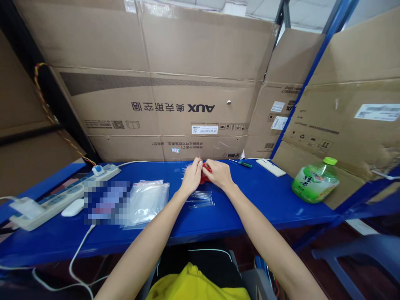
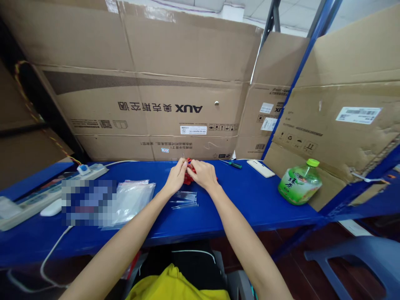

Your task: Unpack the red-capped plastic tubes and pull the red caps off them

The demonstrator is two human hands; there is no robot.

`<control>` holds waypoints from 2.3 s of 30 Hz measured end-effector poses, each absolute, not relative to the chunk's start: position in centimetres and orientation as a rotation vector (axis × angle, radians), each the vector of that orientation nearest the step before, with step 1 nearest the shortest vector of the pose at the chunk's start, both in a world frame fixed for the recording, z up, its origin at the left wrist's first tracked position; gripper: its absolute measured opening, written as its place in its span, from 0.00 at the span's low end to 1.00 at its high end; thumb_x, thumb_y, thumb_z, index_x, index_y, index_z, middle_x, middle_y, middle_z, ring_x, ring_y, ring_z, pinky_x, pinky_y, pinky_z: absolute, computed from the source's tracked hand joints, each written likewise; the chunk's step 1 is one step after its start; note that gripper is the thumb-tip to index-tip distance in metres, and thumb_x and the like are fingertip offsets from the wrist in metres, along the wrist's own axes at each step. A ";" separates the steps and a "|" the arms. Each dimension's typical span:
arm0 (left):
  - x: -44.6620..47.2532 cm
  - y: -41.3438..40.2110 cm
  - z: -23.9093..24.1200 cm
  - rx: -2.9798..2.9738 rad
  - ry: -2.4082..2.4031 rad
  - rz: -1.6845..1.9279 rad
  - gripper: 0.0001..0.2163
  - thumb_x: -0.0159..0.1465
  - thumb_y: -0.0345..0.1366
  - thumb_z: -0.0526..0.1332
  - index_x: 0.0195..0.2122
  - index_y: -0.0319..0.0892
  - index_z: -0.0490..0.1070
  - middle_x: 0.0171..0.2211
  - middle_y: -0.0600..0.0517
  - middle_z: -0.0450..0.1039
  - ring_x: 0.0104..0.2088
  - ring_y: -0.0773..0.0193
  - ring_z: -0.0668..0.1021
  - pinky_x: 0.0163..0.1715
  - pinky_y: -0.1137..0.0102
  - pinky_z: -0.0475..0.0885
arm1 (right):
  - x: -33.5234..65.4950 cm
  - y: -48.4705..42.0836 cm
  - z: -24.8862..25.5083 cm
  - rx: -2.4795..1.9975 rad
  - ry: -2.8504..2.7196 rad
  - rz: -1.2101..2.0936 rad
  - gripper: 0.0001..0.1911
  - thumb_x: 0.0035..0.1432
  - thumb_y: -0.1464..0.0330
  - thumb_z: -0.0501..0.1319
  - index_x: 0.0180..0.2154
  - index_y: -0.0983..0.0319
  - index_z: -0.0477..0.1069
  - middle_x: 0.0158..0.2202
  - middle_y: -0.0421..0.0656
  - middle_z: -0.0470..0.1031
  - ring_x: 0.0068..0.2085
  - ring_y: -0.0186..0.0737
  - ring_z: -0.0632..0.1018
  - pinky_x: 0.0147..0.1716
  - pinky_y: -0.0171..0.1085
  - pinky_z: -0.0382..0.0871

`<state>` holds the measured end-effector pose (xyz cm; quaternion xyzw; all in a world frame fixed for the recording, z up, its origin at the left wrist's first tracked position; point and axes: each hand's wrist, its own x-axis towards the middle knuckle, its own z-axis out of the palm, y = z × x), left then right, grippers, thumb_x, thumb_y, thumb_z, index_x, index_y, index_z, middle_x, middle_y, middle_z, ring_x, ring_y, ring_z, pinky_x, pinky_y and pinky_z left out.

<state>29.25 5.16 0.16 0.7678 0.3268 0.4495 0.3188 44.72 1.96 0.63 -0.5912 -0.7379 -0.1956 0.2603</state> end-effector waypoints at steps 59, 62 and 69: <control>27.7 5.1 1.6 2.857 1.132 0.638 0.13 0.69 0.32 0.51 0.45 0.43 0.75 0.48 0.44 0.80 0.48 0.53 0.80 0.49 0.62 0.71 | 47.4 3.6 -2.1 -1.307 -2.376 -0.807 0.11 0.72 0.67 0.53 0.39 0.62 0.72 0.33 0.44 0.79 0.33 0.38 0.75 0.35 0.40 0.51; 27.2 5.4 1.3 2.879 1.019 0.612 0.12 0.70 0.32 0.49 0.45 0.42 0.72 0.47 0.43 0.80 0.46 0.53 0.80 0.48 0.62 0.70 | 47.8 3.5 -2.1 -1.309 -2.373 -0.809 0.13 0.73 0.66 0.52 0.39 0.62 0.72 0.31 0.44 0.79 0.32 0.38 0.74 0.35 0.40 0.50; 27.1 5.3 1.0 2.884 0.878 0.567 0.11 0.72 0.31 0.46 0.46 0.40 0.67 0.41 0.41 0.80 0.43 0.51 0.80 0.49 0.59 0.67 | 48.7 3.0 -1.8 -1.309 -2.401 -0.842 0.15 0.75 0.66 0.50 0.39 0.62 0.73 0.33 0.45 0.79 0.33 0.38 0.74 0.35 0.40 0.50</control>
